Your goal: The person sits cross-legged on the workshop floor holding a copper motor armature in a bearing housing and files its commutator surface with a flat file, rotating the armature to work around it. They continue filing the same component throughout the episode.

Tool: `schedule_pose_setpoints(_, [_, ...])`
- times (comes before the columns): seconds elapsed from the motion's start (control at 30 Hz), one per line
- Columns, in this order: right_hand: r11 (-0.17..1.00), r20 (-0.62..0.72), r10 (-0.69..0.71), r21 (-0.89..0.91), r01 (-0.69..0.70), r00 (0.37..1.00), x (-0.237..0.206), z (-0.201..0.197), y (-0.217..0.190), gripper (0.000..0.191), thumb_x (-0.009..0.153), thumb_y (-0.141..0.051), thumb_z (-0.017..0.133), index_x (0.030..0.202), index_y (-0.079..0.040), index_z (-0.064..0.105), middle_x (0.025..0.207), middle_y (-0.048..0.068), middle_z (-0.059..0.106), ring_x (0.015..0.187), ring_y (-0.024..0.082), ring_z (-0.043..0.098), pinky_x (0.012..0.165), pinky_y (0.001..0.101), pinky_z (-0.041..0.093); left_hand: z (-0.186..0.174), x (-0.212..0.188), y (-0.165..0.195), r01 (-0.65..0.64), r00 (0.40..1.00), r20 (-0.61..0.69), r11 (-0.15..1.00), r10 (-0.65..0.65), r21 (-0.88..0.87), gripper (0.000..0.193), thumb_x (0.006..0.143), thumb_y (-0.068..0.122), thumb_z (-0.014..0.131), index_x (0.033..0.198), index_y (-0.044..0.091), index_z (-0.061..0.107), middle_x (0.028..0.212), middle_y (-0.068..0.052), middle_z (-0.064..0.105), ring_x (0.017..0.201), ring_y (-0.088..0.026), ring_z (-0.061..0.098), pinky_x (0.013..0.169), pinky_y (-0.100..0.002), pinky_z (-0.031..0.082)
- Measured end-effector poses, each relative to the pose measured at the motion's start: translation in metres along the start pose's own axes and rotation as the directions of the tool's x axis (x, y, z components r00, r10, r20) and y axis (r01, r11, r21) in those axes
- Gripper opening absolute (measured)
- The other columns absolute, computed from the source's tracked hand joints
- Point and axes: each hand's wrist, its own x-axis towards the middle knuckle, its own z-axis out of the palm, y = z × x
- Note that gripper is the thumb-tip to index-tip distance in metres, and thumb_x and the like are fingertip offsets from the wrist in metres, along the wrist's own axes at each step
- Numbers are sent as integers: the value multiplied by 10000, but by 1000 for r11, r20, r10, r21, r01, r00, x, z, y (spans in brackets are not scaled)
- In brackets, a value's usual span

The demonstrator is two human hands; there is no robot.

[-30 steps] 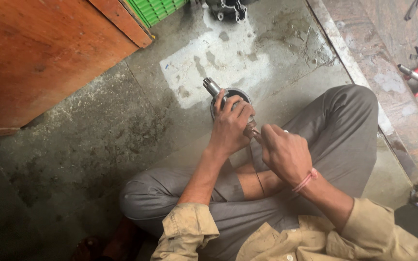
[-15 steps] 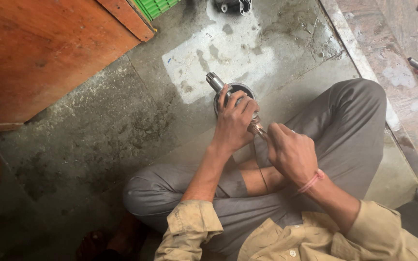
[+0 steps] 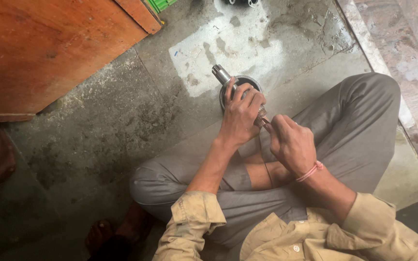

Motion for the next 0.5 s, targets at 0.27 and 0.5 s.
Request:
schedule_pose_setpoints(0.27, [989, 198, 19, -150, 11, 980, 8, -27, -7, 82, 893, -99, 621, 878, -66, 548, 778, 137, 636, 664, 425, 623, 568, 542, 465, 1, 2, -1, -27, 999, -29, 999, 28, 38, 272, 717, 50, 676, 972, 108, 601, 986, -42, 645, 1210, -291, 572, 1270, -598, 216])
schedule_pose_setpoints(0.5, [1000, 33, -11, 2, 11, 999, 2, -9, -7, 146, 933, -97, 646, 867, -39, 530, 820, 165, 622, 681, 434, 608, 563, 519, 456, 2, -3, 0, -23, 999, -42, 1000, 24, 13, 273, 753, 36, 685, 1005, 103, 603, 994, -41, 636, 1210, -288, 562, 1283, -603, 191])
